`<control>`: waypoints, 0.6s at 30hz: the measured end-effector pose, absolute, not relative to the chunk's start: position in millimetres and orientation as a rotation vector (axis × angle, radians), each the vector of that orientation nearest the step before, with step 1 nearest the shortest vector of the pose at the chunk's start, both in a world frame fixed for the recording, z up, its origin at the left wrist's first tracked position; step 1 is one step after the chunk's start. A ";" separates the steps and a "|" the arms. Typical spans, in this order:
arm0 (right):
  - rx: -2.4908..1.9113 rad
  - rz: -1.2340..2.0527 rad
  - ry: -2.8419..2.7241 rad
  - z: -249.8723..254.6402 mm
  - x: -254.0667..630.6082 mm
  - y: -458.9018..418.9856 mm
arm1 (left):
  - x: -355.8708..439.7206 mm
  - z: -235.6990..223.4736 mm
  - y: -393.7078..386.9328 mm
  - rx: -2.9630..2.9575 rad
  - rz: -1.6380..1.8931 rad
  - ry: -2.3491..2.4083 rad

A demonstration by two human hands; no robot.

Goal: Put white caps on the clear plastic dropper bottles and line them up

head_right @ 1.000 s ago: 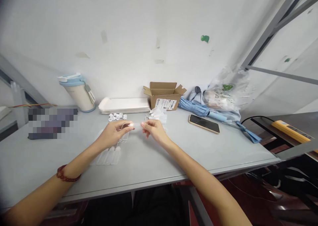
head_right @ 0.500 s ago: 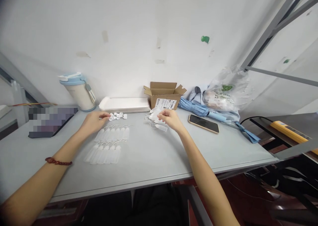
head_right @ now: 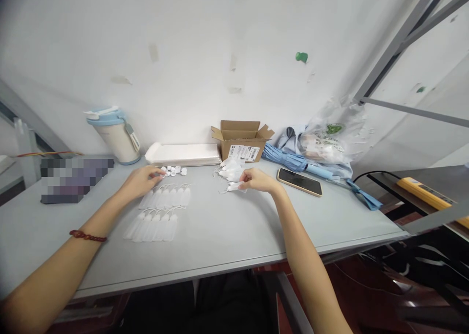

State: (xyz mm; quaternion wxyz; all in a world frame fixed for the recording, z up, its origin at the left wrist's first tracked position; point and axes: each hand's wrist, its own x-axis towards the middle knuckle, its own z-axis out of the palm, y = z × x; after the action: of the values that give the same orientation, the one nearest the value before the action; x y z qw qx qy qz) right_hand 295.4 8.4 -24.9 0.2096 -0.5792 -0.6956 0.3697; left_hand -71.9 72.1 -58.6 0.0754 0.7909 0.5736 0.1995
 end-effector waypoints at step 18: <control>-1.824 0.508 -2.050 -34.4 288.3 12.0 | -67.7 -56.7 69.9 2.351 0.600 1.714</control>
State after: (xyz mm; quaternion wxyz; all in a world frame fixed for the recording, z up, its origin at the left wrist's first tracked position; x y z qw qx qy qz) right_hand 288.3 12.0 -34.4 0.1745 -0.6435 -0.7234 0.1793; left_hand -67.7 69.9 -56.7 0.0856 0.7885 0.5749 0.2011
